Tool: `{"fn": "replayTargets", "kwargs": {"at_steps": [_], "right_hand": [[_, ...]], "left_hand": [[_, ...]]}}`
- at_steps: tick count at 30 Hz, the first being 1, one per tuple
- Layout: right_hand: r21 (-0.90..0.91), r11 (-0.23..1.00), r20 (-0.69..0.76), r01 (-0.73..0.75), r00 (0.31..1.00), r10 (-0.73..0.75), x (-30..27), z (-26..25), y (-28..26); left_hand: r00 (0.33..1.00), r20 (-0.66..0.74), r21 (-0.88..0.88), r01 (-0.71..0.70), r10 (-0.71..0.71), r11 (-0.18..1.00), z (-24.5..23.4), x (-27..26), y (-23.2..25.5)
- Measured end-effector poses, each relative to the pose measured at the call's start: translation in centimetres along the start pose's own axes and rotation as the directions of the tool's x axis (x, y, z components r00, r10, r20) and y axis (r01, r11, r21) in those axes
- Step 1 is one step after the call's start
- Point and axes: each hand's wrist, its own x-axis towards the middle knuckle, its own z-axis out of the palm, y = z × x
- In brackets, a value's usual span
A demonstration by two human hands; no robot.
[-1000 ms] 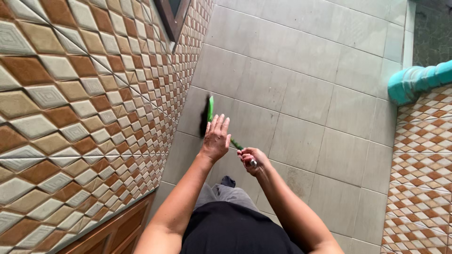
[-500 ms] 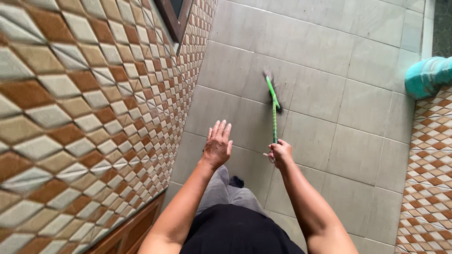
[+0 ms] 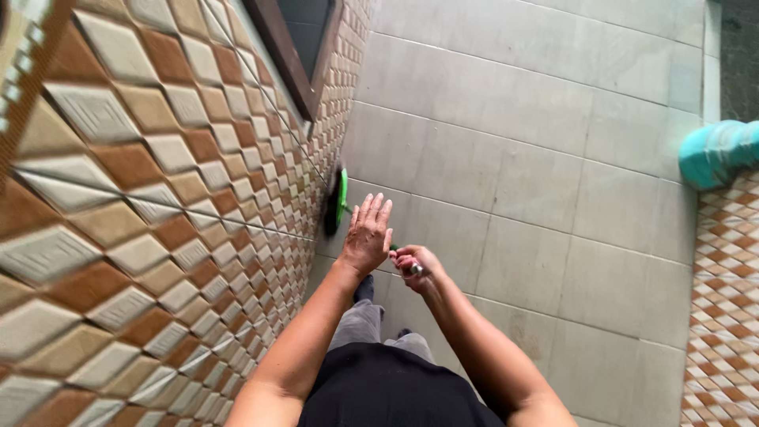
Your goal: The person sweeps a tiled floor using a green broom, moving debris into a pile. The person works along the walls and around a teal column, systematically cleaning the area.
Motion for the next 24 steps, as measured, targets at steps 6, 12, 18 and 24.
{"fn": "replayTargets", "kwargs": {"at_steps": [6,12,18,24], "right_hand": [[-0.214,0.972,-0.115,-0.100,0.990,0.077,2.6,-1.2,-7.1],[-0.257,0.882,-0.323,0.395,0.825,-0.463,1.6,-0.9,-10.3],[-0.332,0.751,-0.186,0.570,0.741,-0.645,1.1,3.0,-5.8],[0.011,0.966,0.120,0.260,0.958,-0.259,0.9,4.2,-7.4]], "left_hand": [[1.000,0.011,0.016,-0.006,0.005,1.000,-2.4,1.2,-4.6],[0.998,0.066,0.057,0.003,-0.006,0.998,-2.5,2.7,-8.3],[0.999,0.045,0.032,-0.020,0.019,0.999,-2.2,4.7,-9.0],[0.998,0.030,0.036,-0.049,0.048,0.998,-1.5,7.2,-8.3]]}}
